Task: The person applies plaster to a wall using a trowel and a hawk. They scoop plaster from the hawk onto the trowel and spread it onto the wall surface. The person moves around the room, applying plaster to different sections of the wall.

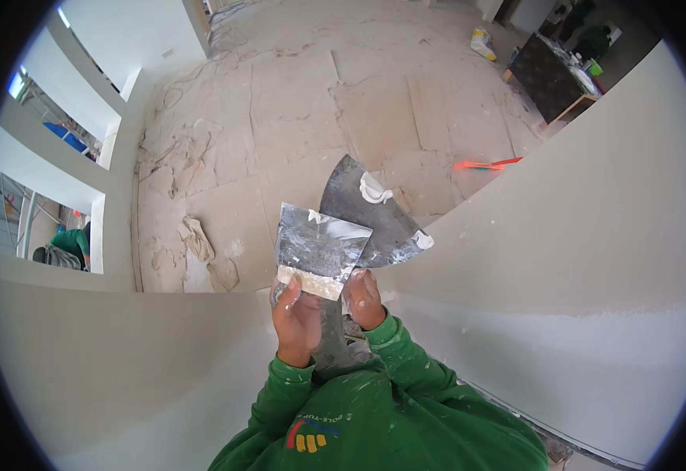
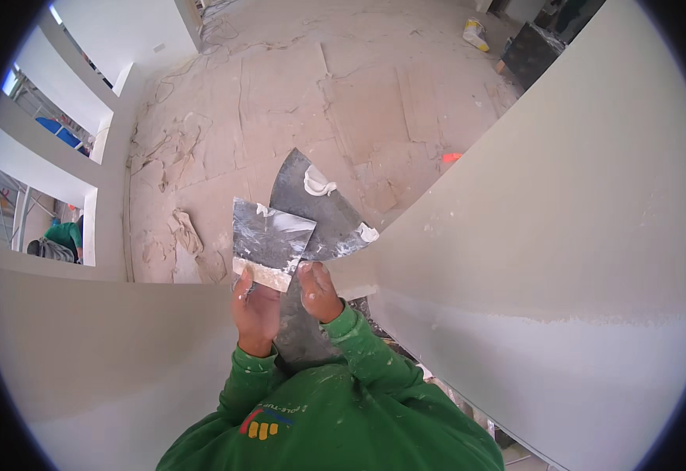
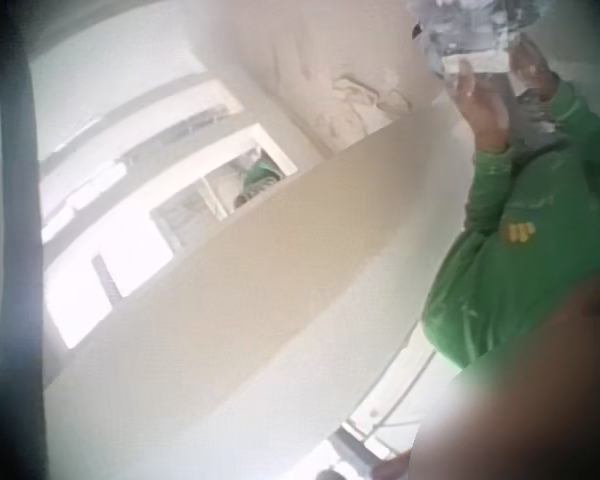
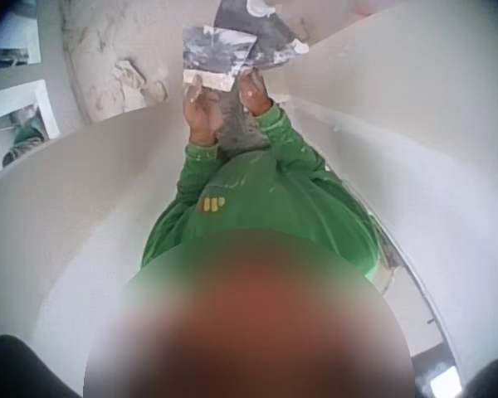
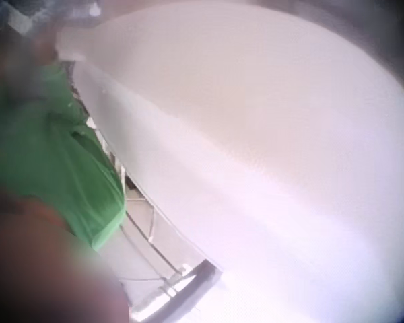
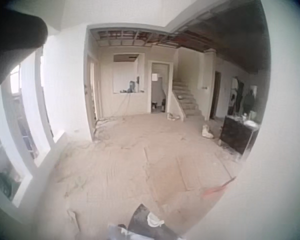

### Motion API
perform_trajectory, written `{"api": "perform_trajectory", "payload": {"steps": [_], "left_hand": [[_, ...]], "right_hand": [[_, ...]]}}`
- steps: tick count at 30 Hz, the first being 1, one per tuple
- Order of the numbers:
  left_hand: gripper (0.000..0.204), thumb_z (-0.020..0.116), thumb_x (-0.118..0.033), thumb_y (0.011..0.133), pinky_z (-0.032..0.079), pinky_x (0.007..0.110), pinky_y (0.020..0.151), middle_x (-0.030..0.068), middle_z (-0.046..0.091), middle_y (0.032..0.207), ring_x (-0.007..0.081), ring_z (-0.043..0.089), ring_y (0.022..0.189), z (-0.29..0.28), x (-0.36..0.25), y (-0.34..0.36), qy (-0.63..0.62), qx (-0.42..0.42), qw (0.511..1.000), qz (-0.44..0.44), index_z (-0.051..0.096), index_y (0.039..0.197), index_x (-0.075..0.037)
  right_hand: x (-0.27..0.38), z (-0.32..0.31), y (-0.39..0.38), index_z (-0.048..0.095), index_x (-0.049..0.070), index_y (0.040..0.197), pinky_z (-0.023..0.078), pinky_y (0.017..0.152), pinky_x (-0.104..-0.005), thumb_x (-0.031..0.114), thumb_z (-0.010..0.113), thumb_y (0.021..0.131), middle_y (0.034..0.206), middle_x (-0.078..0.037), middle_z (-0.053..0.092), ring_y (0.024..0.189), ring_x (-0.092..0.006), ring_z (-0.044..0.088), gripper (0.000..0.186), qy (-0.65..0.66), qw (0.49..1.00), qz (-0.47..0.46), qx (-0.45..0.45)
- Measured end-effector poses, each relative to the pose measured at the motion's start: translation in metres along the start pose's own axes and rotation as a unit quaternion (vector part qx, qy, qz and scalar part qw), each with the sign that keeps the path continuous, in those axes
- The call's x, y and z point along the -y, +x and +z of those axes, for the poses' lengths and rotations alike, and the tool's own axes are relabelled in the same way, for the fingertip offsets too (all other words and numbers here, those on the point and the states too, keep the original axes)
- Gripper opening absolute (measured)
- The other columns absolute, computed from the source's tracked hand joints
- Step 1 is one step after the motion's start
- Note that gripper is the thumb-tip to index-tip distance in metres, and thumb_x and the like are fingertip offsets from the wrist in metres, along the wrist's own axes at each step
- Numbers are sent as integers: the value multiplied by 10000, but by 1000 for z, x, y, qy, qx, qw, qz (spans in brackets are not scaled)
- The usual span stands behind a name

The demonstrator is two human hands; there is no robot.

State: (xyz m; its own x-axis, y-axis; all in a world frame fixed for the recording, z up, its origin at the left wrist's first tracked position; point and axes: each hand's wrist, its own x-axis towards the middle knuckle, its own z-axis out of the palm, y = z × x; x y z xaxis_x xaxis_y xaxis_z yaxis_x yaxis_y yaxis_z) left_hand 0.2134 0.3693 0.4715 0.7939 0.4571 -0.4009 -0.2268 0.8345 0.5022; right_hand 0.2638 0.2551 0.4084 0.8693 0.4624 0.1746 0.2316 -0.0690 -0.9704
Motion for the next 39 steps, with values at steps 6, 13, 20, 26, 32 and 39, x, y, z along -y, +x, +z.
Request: {"api": "perform_trajectory", "payload": {"steps": [6,13,20,26,32,39], "left_hand": [[384,574,-127,890,485,441,911,88,585,1202,248,578,1106,-20,-16,14,52,68,995,-43,497,1255,-36],[385,606,-111,849,509,441,870,88,598,1130,234,585,1046,-31,-21,35,86,96,991,-42,528,1217,-33],[258,615,-96,850,536,478,818,100,645,1047,263,631,952,-32,-63,78,194,196,961,-35,599,1100,-36],[290,525,-107,949,502,436,918,132,601,1179,266,607,1046,86,-131,79,69,209,975,-2,529,1214,10],[342,443,-27,929,477,374,957,121,575,1211,233,579,1112,150,-167,124,20,269,959,-81,458,1264,38],[294,451,-81,965,492,371,941,118,591,1183,225,600,1088,240,-184,186,105,328,919,-194,466,1245,6]], "right_hand": [[-27,29,-7,481,-67,1114,424,731,-457,-78,452,907,906,-209,499,805,-375,499,210,-200,941,-239,-129],[-67,48,-3,275,-100,1407,396,919,-501,-66,489,829,1153,-313,479,971,-482,474,617,-228,929,-255,-143],[-6,82,50,421,-53,1254,396,903,-439,372,343,1009,1126,-203,516,970,-336,513,497,335,919,6,-208],[114,7,139,472,52,953,397,604,-290,617,377,943,691,-43,475,624,-148,478,573,448,866,-112,-191],[120,-78,170,451,-46,1209,399,562,-287,292,436,999,799,-84,520,609,-142,468,397,122,952,-234,-155],[161,-121,268,615,68,1192,460,555,-368,1,680,650,841,-131,526,637,-282,540,550,-357,851,-383,-37]]}}
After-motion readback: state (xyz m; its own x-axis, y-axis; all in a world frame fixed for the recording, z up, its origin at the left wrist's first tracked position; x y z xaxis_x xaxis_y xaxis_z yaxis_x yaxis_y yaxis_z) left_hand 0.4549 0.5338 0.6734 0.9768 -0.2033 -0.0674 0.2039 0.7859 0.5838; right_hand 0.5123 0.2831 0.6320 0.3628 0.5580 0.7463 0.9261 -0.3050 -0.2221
